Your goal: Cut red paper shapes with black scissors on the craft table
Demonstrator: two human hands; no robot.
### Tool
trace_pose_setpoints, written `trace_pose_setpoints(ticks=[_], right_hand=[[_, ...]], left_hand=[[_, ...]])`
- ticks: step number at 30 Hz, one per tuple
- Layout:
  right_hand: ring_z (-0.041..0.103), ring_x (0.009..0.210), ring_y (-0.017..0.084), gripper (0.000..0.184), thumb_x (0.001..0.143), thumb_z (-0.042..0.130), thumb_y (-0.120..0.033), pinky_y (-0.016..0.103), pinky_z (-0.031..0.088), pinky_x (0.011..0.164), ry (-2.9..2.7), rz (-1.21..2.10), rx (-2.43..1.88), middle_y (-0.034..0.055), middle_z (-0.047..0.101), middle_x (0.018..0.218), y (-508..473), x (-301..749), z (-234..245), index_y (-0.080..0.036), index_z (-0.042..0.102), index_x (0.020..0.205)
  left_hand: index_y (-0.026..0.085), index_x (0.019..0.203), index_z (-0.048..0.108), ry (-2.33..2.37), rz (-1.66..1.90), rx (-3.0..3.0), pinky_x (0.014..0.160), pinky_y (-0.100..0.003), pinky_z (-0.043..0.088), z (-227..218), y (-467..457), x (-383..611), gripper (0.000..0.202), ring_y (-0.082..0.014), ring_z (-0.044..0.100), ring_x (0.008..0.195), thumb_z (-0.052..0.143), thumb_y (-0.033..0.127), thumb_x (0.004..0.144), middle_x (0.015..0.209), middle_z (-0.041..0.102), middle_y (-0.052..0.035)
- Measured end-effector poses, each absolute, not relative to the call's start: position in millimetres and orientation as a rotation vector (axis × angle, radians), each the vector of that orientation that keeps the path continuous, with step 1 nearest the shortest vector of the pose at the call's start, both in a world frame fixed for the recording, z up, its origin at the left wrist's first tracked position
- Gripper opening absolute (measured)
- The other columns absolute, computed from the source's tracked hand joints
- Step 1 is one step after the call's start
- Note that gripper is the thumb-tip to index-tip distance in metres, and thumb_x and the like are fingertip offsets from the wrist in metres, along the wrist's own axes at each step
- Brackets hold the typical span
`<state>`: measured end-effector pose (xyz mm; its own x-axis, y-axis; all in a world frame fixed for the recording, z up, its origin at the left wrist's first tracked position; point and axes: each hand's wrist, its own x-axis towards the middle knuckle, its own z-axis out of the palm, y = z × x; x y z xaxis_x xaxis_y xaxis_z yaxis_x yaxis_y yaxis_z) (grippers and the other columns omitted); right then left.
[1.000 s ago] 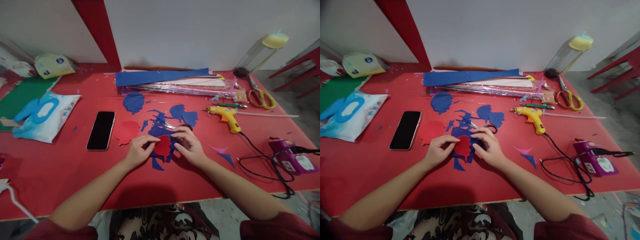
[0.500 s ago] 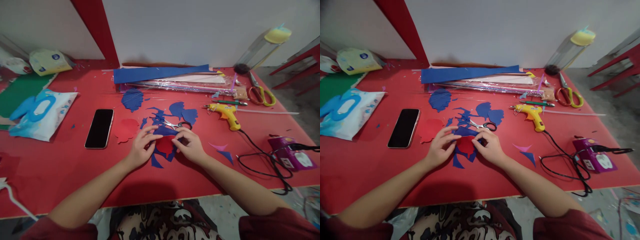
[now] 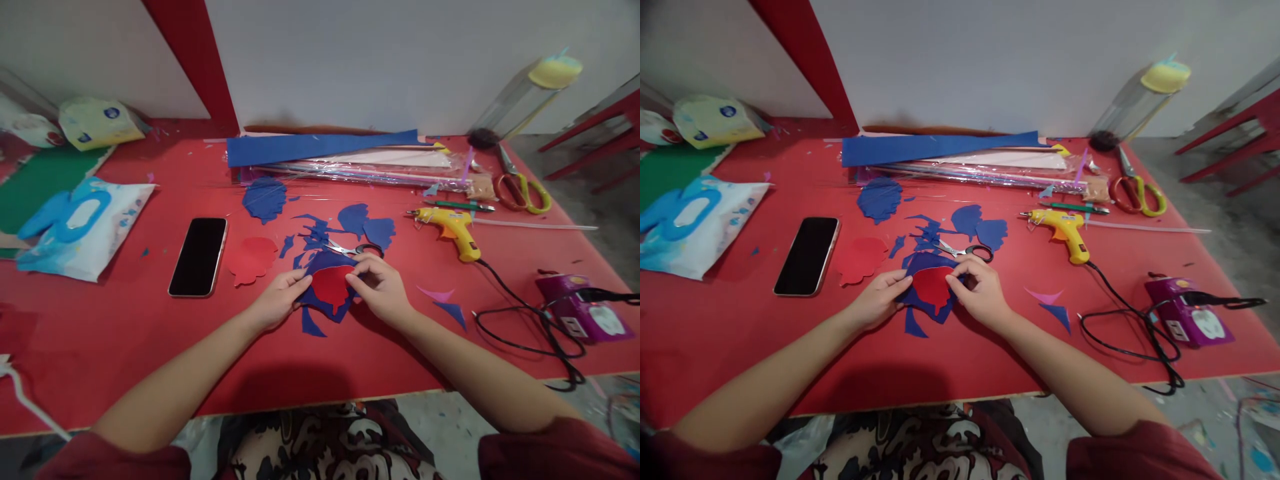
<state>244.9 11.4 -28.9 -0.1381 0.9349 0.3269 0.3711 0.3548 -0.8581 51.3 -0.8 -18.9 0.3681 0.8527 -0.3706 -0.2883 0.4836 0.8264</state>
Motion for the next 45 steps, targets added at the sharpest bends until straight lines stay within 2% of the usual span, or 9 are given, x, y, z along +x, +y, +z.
trace_pose_setpoints(ticks=[8,12,15,19,23,32,36,41,45], right_hand=[[0.059,0.078,0.019,0.016,0.078,0.057,-0.026,0.03,0.049,0.061,-1.769,0.722,-1.179,0.0071,0.057,0.083,10.4,243.5,-27.2,-0.02,0.055,0.063],[0.058,0.071,0.017,0.016,0.078,0.057,-0.023,0.027,0.047,0.052,-1.778,0.738,-1.165,0.0073,0.056,0.085,9.9,243.4,-25.6,-0.019,0.055,0.063],[0.056,0.063,0.015,0.014,0.077,0.057,-0.022,0.025,0.044,0.046,-1.79,0.762,-1.18,0.0073,0.057,0.086,10.1,243.2,-25.2,-0.019,0.056,0.064],[0.059,0.068,0.016,0.014,0.077,0.057,-0.02,0.026,0.047,0.052,-1.825,0.664,-1.16,0.007,0.058,0.084,11.4,242.8,-24.9,-0.019,0.056,0.063],[0.06,0.071,0.016,0.015,0.077,0.057,-0.019,0.027,0.049,0.058,-1.846,0.619,-1.139,0.0062,0.059,0.08,12.1,242.7,-25.0,-0.019,0.056,0.062],[0.06,0.072,0.017,0.013,0.075,0.061,-0.021,0.028,0.048,0.062,-1.775,0.655,-1.144,0.0046,0.06,0.074,12.6,242.2,-23.5,-0.02,0.057,0.063],[0.059,0.07,0.016,0.009,0.075,0.06,-0.018,0.028,0.049,0.063,-1.715,0.717,-1.123,0.0033,0.06,0.072,12.8,242.8,-23.5,-0.02,0.057,0.067],[0.055,0.063,0.014,0.004,0.078,0.058,-0.021,0.025,0.047,0.056,-1.586,0.847,-1.132,0.002,0.058,0.072,11.2,242.8,-31.0,-0.021,0.054,0.079],[0.058,0.068,0.013,0.02,0.08,0.058,-0.027,0.026,0.05,0.06,-1.487,1.017,-1.04,0.0026,0.059,0.084,11.4,242.9,-31.0,-0.024,0.046,0.096]], left_hand=[[0.014,0.068,0.061,0.923,0.808,0.694,0.052,-0.022,0.047,-18.7,1.6,51.1,0.039,-0.0091,0.054,0.05,0.076,0.049,0.059,0.058,0.061,0.0006],[0.014,0.067,0.062,0.904,0.794,0.717,0.057,-0.025,0.049,-18.9,0.8,51.1,0.038,-0.0109,0.057,0.053,0.074,0.05,0.062,0.06,0.063,-0.0008],[0.013,0.075,0.065,0.888,0.789,0.748,0.065,-0.028,0.051,-19.4,-0.3,50.5,0.036,-0.0135,0.061,0.06,0.073,0.047,0.065,0.069,0.067,-0.0033],[0.013,0.085,0.067,0.902,0.79,0.854,0.075,-0.032,0.05,-20.4,-1.1,49.4,0.033,-0.0181,0.064,0.074,0.074,0.039,0.067,0.08,0.07,-0.0059],[0.013,0.088,0.067,0.926,0.765,0.976,0.078,-0.032,0.05,-20.8,-0.1,49.1,0.031,-0.0182,0.063,0.077,0.07,0.039,0.071,0.086,0.071,-0.0068],[0.009,0.093,0.065,1.098,0.717,1.105,0.075,-0.031,0.049,-18.1,-0.8,49.5,0.033,-0.0205,0.063,0.079,0.063,0.037,0.074,0.089,0.071,-0.0095],[0.008,0.091,0.065,1.131,0.745,1.125,0.077,-0.032,0.049,-19.1,-1.4,49.6,0.033,-0.0221,0.063,0.083,0.061,0.037,0.075,0.091,0.07,-0.0107],[0.009,0.095,0.066,1.134,0.771,1.136,0.078,-0.032,0.05,-18.5,-0.7,48.5,0.034,-0.0226,0.064,0.085,0.061,0.036,0.075,0.09,0.071,-0.0089],[0.01,0.095,0.067,1.118,0.778,1.151,0.082,-0.035,0.05,-18.0,-0.1,47.8,0.032,-0.0244,0.064,0.089,0.061,0.035,0.075,0.093,0.071,-0.009]])
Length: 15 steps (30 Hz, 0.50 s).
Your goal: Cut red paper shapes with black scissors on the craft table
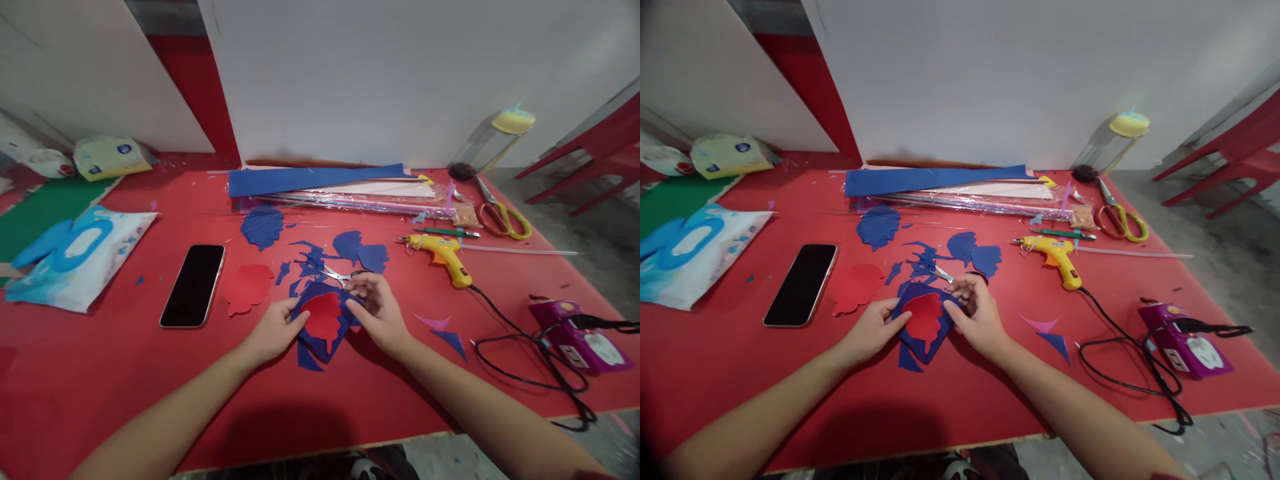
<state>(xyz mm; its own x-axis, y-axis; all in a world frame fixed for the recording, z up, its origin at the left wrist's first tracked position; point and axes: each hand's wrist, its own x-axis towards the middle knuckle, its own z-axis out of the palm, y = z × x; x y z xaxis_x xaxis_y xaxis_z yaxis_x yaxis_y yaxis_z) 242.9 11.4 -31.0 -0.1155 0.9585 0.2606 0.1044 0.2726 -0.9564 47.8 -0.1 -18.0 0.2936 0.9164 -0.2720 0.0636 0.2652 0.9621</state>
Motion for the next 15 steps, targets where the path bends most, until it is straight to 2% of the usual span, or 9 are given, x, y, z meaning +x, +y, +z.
trace_pose_setpoints(ticks=[3,6,10,12,15], right_hand=[[0.061,0.074,0.014,0.03,0.079,0.059,-0.027,0.028,0.052,0.066,-1.589,1.09,-1.037,0.0042,0.06,0.089,10.7,244.3,-26.0,-0.024,0.043,0.104],[0.062,0.07,0.015,0.03,0.079,0.056,-0.021,0.028,0.051,0.065,-1.766,1.104,-1.097,0.0021,0.062,0.079,8.0,245.4,-23.1,-0.022,0.043,0.106],[0.061,0.062,0.015,0.033,0.08,0.053,-0.018,0.027,0.05,0.06,-1.882,0.957,-1.094,0.0002,0.062,0.072,4.7,244.7,-26.5,-0.021,0.043,0.111],[0.061,0.063,0.015,0.029,0.079,0.053,-0.017,0.027,0.05,0.059,-1.883,0.85,-1.058,0.0014,0.063,0.075,4.8,244.4,-28.0,-0.022,0.046,0.107],[0.061,0.065,0.015,0.013,0.079,0.051,-0.013,0.026,0.05,0.061,-1.938,0.711,-1.011,0.0019,0.063,0.074,7.0,245.0,-25.9,-0.022,0.054,0.087]], left_hand=[[0.011,0.095,0.068,1.084,0.767,1.167,0.087,-0.037,0.049,-16.1,-0.4,48.3,0.031,-0.0258,0.063,0.095,0.062,0.034,0.074,0.098,0.071,-0.0095],[0.012,0.1,0.067,1.047,0.746,1.194,0.093,-0.038,0.046,-15.1,-1.1,48.4,0.032,-0.0256,0.062,0.1,0.063,0.031,0.074,0.106,0.069,-0.0107],[0.011,0.108,0.063,1.122,0.738,1.124,0.1,-0.043,0.04,-17.8,-1.3,47.5,0.044,-0.0285,0.058,0.109,0.07,0.029,0.068,0.116,0.065,-0.0143],[0.011,0.106,0.062,1.184,0.763,1.074,0.101,-0.044,0.039,-19.0,-1.0,47.2,0.046,-0.0296,0.056,0.112,0.072,0.028,0.064,0.118,0.063,-0.0152],[0.013,0.1,0.062,1.216,0.834,1.02,0.096,-0.038,0.043,-18.4,-0.9,47.5,0.04,-0.0257,0.06,0.105,0.073,0.025,0.063,0.111,0.066,-0.012]])
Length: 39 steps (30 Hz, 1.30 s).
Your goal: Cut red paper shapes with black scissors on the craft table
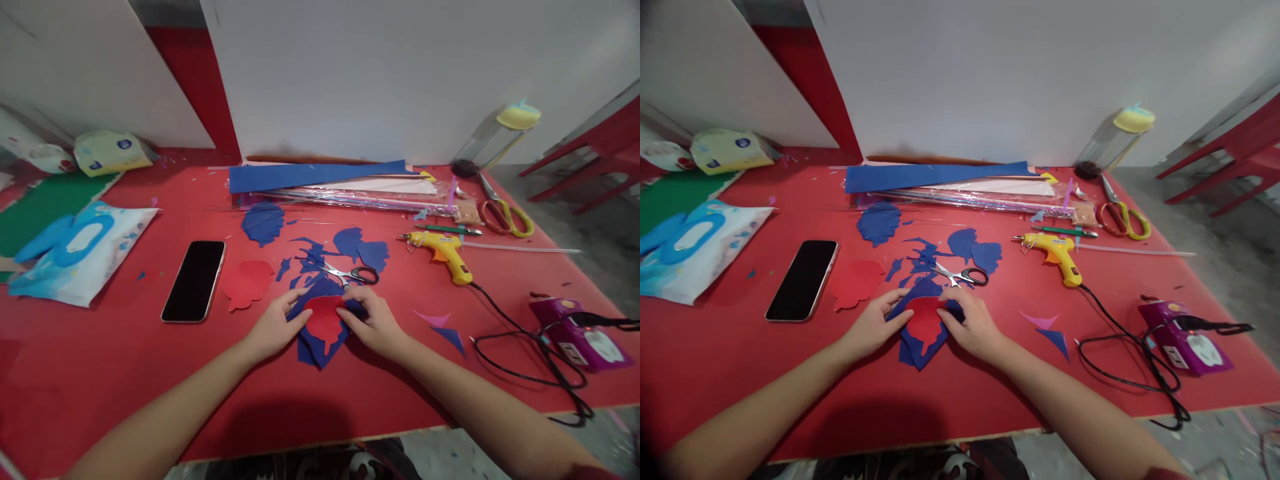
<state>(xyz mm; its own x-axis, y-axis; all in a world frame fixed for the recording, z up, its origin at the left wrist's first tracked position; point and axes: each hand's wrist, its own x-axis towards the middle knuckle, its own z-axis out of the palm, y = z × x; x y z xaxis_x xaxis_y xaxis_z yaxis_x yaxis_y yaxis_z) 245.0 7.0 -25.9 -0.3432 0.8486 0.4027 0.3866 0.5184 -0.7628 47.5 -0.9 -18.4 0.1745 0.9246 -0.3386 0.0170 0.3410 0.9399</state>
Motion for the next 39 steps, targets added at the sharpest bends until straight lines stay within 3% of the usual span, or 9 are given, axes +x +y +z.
trace_pose_setpoints(ticks=[3,6,10,17,21,23,29,34,39], right_hand=[[0.057,0.056,0.012,0.021,0.078,0.047,-0.006,0.023,0.046,0.054,-2.009,0.645,-0.986,0.0007,0.059,0.062,9.2,246.3,-21.0,-0.02,0.061,0.071],[0.055,0.053,0.011,0.027,0.078,0.047,-0.005,0.021,0.043,0.049,-1.965,0.597,-0.989,0.001,0.059,0.059,9.1,246.1,-17.9,-0.02,0.068,0.07],[0.055,0.053,0.011,0.024,0.08,0.051,-0.008,0.022,0.044,0.05,-1.882,0.637,-1.02,0.0016,0.062,0.06,5.5,243.2,-17.5,-0.02,0.071,0.076],[0.059,0.06,0.015,0.024,0.08,0.05,-0.013,0.026,0.048,0.055,-1.802,0.703,-1.119,0.0043,0.067,0.067,0.7,239.4,-18.3,-0.021,0.073,0.081],[0.057,0.06,0.016,0.026,0.082,0.048,-0.016,0.028,0.048,0.055,-1.779,0.709,-1.182,0.0039,0.063,0.065,2.2,240.2,-18.9,-0.022,0.073,0.087],[0.057,0.062,0.016,0.027,0.083,0.047,-0.018,0.028,0.048,0.056,-1.771,0.718,-1.197,0.0044,0.064,0.068,3.0,240.7,-19.7,-0.022,0.073,0.089],[0.058,0.06,0.015,0.028,0.084,0.046,-0.017,0.026,0.048,0.054,-1.813,0.699,-1.188,0.0049,0.063,0.067,1.1,240.8,-22.9,-0.021,0.073,0.089],[0.058,0.061,0.016,0.028,0.084,0.047,-0.016,0.028,0.05,0.056,-1.879,0.638,-1.139,0.0051,0.065,0.07,-2.8,240.6,-24.8,-0.023,0.073,0.093],[0.059,0.061,0.015,0.029,0.085,0.046,-0.016,0.027,0.051,0.055,-1.902,0.665,-1.085,0.0052,0.065,0.071,-4.6,239.9,-24.4,-0.023,0.071,0.097]], left_hand=[[0.016,0.096,0.061,1.169,0.917,0.862,0.078,-0.028,0.049,-14.9,-3.4,49.6,0.037,-0.0167,0.064,0.082,0.075,0.024,0.063,0.087,0.07,-0.0036],[0.015,0.09,0.061,1.029,0.942,0.59,0.067,-0.023,0.049,-9.3,-8.8,54.5,0.038,-0.0113,0.061,0.066,0.079,0.027,0.059,0.075,0.067,0.0001],[0.013,0.087,0.063,0.937,0.888,0.463,0.065,-0.024,0.049,-4.1,-15.9,63.2,0.043,-0.0137,0.063,0.068,0.083,0.03,0.053,0.077,0.069,-0.0038],[0.012,0.099,0.058,1.017,0.874,0.605,0.064,-0.026,0.049,-9.5,-19.2,66.5,0.046,-0.0159,0.064,0.068,0.074,0.037,0.064,0.08,0.069,-0.0051],[0.025,0.125,0.033,0.974,1.039,0.65,0.07,-0.027,0.05,-12.4,-17.5,60.4,0.067,-0.0148,0.065,0.077,0.069,0.029,0.069,0.101,0.066,-0.0043],[0.032,0.129,0.026,0.906,1.116,0.717,0.076,-0.029,0.05,-14.9,-17.0,56.9,0.071,-0.0149,0.064,0.086,0.066,0.024,0.071,0.113,0.061,-0.0042],[0.019,0.094,0.069,0.972,0.901,1.077,0.089,-0.033,0.044,-15.0,-18.5,51.4,0.025,-0.0193,0.061,0.094,0.064,0.019,0.07,0.098,0.068,-0.0066],[0.019,0.089,0.074,1.008,0.86,0.876,0.091,-0.035,0.043,-11.2,-19.3,54.2,0.024,-0.0212,0.062,0.095,0.067,0.022,0.066,0.101,0.072,-0.0077],[0.018,0.083,0.075,0.965,0.863,0.622,0.083,-0.032,0.046,-10.8,-18.6,56.2,0.026,-0.0182,0.064,0.084,0.075,0.021,0.057,0.094,0.073,-0.0084]])
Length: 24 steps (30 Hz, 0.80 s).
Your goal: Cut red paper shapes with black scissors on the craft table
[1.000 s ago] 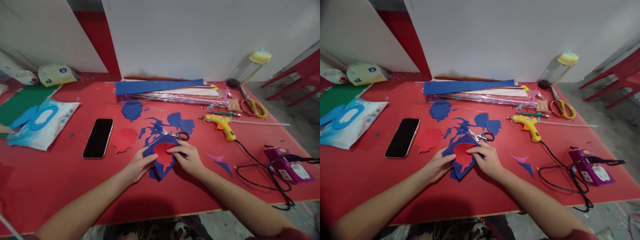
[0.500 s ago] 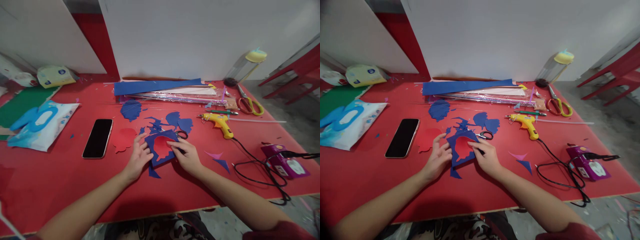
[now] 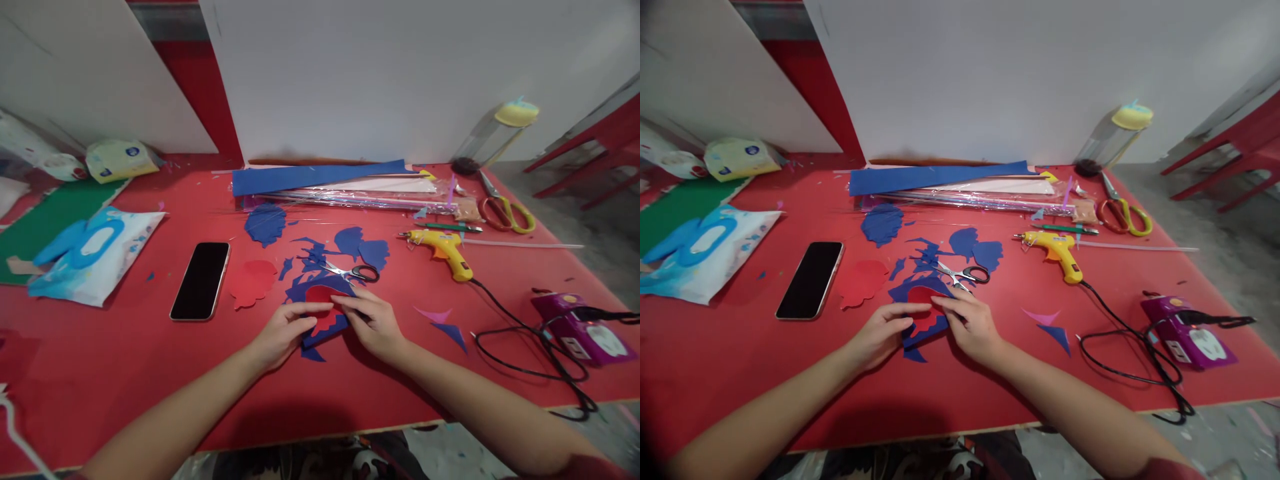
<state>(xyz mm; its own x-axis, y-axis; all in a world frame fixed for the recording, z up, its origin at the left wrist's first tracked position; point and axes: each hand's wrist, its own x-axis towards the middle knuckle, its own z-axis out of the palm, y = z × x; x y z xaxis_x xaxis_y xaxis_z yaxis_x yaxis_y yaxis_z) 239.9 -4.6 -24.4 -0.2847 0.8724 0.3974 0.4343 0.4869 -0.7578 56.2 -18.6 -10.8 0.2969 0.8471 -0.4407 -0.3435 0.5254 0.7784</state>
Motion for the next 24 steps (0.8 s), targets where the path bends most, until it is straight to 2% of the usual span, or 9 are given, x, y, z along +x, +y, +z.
trace_pose_setpoints(ticks=[6,10,12,18,21,24], right_hand=[[0.061,0.066,0.017,0.028,0.085,0.046,-0.017,0.03,0.053,0.06,-1.929,0.661,-1.11,0.0063,0.065,0.074,-5.6,240.7,-24.5,-0.023,0.07,0.099],[0.061,0.071,0.017,0.029,0.086,0.046,-0.019,0.031,0.053,0.065,-1.952,0.684,-1.094,0.0069,0.065,0.079,-6.4,239.5,-25.3,-0.023,0.068,0.103],[0.06,0.071,0.017,0.028,0.086,0.046,-0.019,0.03,0.053,0.065,-1.97,0.681,-1.081,0.0068,0.064,0.079,-6.9,238.6,-25.4,-0.022,0.068,0.104],[0.061,0.077,0.018,0.029,0.084,0.048,-0.018,0.032,0.053,0.068,-2.014,0.709,-1.077,0.0079,0.065,0.084,-7.0,238.9,-24.5,-0.022,0.066,0.107],[0.061,0.081,0.019,0.028,0.083,0.051,-0.02,0.035,0.053,0.075,-2.001,0.77,-1.101,0.0071,0.067,0.089,-6.6,239.6,-24.1,-0.024,0.066,0.106],[0.061,0.075,0.018,0.026,0.082,0.052,-0.022,0.033,0.053,0.071,-1.982,0.812,-1.141,0.0067,0.067,0.086,-6.5,240.5,-23.1,-0.023,0.066,0.104]], left_hand=[[0.016,0.093,0.072,1.014,0.867,0.681,0.079,-0.032,0.047,-13.4,-18.3,58.0,0.034,-0.0165,0.065,0.079,0.075,0.027,0.061,0.096,0.072,-0.0087],[0.015,0.095,0.071,1.103,0.894,0.907,0.088,-0.034,0.046,-16.9,-16.7,56.6,0.03,-0.0206,0.064,0.095,0.069,0.029,0.068,0.102,0.072,-0.009],[0.014,0.093,0.071,1.167,0.898,1.049,0.092,-0.034,0.045,-16.7,-15.6,55.2,0.026,-0.0218,0.063,0.1,0.065,0.027,0.071,0.102,0.072,-0.0096],[0.015,0.087,0.072,1.24,0.876,1.195,0.093,-0.036,0.046,-9.4,-13.3,52.5,0.02,-0.0226,0.066,0.095,0.062,0.018,0.07,0.097,0.073,-0.0086],[0.016,0.091,0.071,1.261,0.857,1.294,0.093,-0.036,0.047,-7.3,-13.2,52.3,0.023,-0.022,0.066,0.097,0.058,0.017,0.073,0.1,0.073,-0.0081],[0.016,0.098,0.069,1.258,0.858,1.37,0.096,-0.036,0.046,-8.1,-13.0,50.9,0.027,-0.0213,0.064,0.101,0.055,0.015,0.074,0.106,0.071,-0.0077]])
